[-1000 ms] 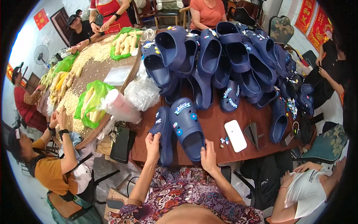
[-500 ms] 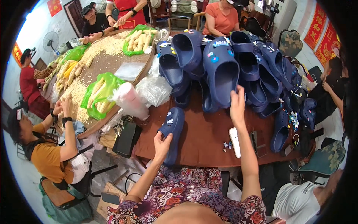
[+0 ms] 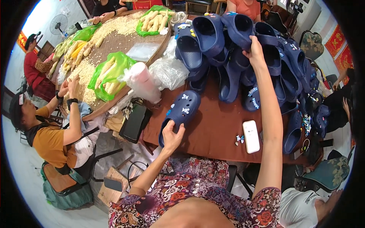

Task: The recorder attaches decorative charms to blue foam clogs.

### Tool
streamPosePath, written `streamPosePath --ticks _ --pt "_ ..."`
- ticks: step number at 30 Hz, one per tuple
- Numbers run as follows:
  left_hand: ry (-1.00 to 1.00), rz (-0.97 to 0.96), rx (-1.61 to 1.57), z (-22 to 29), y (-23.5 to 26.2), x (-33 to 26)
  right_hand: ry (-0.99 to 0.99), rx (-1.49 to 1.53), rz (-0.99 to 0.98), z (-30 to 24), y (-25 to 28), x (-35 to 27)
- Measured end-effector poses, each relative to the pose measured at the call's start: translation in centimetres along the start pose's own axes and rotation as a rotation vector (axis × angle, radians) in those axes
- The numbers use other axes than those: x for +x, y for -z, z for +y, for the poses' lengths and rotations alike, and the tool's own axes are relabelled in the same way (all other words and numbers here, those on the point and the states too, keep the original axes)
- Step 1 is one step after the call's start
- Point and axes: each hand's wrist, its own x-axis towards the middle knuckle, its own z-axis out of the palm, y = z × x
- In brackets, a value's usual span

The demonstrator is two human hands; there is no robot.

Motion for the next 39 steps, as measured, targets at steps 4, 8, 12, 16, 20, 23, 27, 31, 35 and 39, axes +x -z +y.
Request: streamPosePath --ticks 4,8,12,16,20,23,27,31,35,39 --pt "-0.098 -0.073 0.216 0.1 0.0 0.2 -0.135 0.192 0.016 1.0 0.4 0.7" --pt "-0.110 -0.131 0.258 -0.2 -1.3 -0.3 -0.084 0.145 -0.026 2.6 1.0 0.7" --pt "-0.128 -0.166 0.332 -1.4 -2.8 -0.6 -0.054 0.175 -0.045 3.3 -0.1 -0.5" --pt "-0.135 -0.235 0.388 -1.7 -4.4 -0.8 -0.044 0.216 -0.031 3.7 -0.2 -0.4" --pt "-0.117 -0.308 0.338 -0.8 -5.6 -1.2 -0.030 0.269 0.011 3.6 -0.3 0.0" --pt "-0.112 -0.339 0.310 -1.0 -5.6 -1.9 -0.039 0.286 0.016 3.9 -0.7 -0.5" --pt "-0.128 -0.353 0.191 -1.3 -5.7 -2.4 -0.019 0.288 0.019 3.7 0.7 -1.5" --pt "-0.135 -0.350 0.234 0.2 -3.9 -1.9 0.246 0.195 0.110 5.1 1.2 -6.5" --pt "-0.096 -0.287 0.159 1.6 -2.9 -0.8 0.278 0.119 0.052 12.4 3.0 -14.8" --pt "-0.216 -0.285 0.107 2.9 -3.4 2.2 0.021 0.011 0.062 22.8 4.0 -21.6"
